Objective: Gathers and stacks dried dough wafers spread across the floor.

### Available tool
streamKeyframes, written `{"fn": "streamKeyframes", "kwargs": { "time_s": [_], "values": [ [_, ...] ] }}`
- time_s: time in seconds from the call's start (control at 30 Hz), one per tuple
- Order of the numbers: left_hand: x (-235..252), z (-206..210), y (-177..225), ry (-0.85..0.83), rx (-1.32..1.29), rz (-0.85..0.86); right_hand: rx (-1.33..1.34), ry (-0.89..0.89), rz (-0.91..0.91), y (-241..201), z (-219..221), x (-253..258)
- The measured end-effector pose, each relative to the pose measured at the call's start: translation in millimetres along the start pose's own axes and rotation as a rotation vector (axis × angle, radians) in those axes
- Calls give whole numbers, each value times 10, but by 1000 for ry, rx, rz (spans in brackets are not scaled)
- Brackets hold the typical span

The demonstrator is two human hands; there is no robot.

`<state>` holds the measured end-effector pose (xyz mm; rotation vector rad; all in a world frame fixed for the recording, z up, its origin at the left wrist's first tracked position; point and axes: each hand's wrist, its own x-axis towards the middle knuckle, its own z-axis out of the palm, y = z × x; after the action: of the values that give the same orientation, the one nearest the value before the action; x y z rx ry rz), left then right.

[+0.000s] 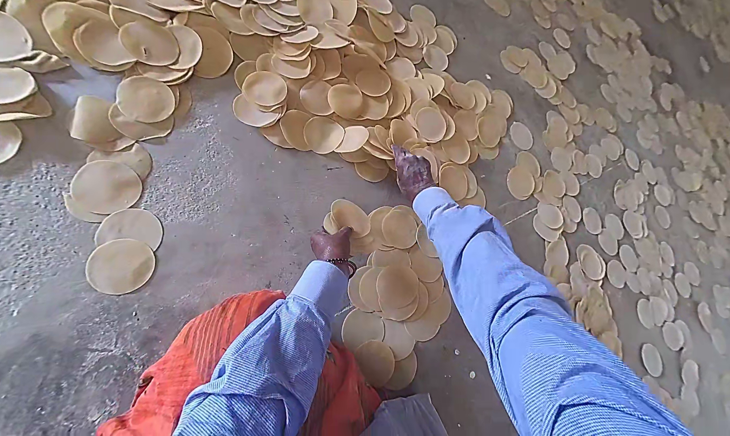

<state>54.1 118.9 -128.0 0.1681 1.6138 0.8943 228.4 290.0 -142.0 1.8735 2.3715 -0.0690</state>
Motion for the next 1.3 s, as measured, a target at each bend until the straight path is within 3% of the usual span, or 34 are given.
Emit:
{"fn": "streamKeyframes", "kwargs": {
  "time_s": [0.23,0.37,0.57,0.7,0.77,0.83,0.97,1.03,1.2,1.3],
  "values": [
    [85,-40,-37,29,4,1,316,111,170,192,-383,-421],
    [78,-29,-24,43,-14,11,622,159,317,513,-504,-714],
    [108,-89,-6,102,34,35,1245,229,443,466,-780,-1694],
    [73,-64,-20,100,3,55,1577,80,592,147,-643,-2440],
    [79,-61,-49,103,-17,57,1534,-33,686,97,-262,-2623],
    [72,-77,-84,106,-29,61,1268,-73,661,206,160,-2649],
    [-62,-90,-58,56,-51,69,865,121,552,573,206,-2402],
    [-133,-62,-50,-52,-43,67,769,169,600,914,182,-2120],
    [-368,32,-217,-507,212,53,599,41,950,1679,355,-1360],
    [-380,108,-350,-633,634,276,607,54,1016,1789,388,-1094]
  ]
}}
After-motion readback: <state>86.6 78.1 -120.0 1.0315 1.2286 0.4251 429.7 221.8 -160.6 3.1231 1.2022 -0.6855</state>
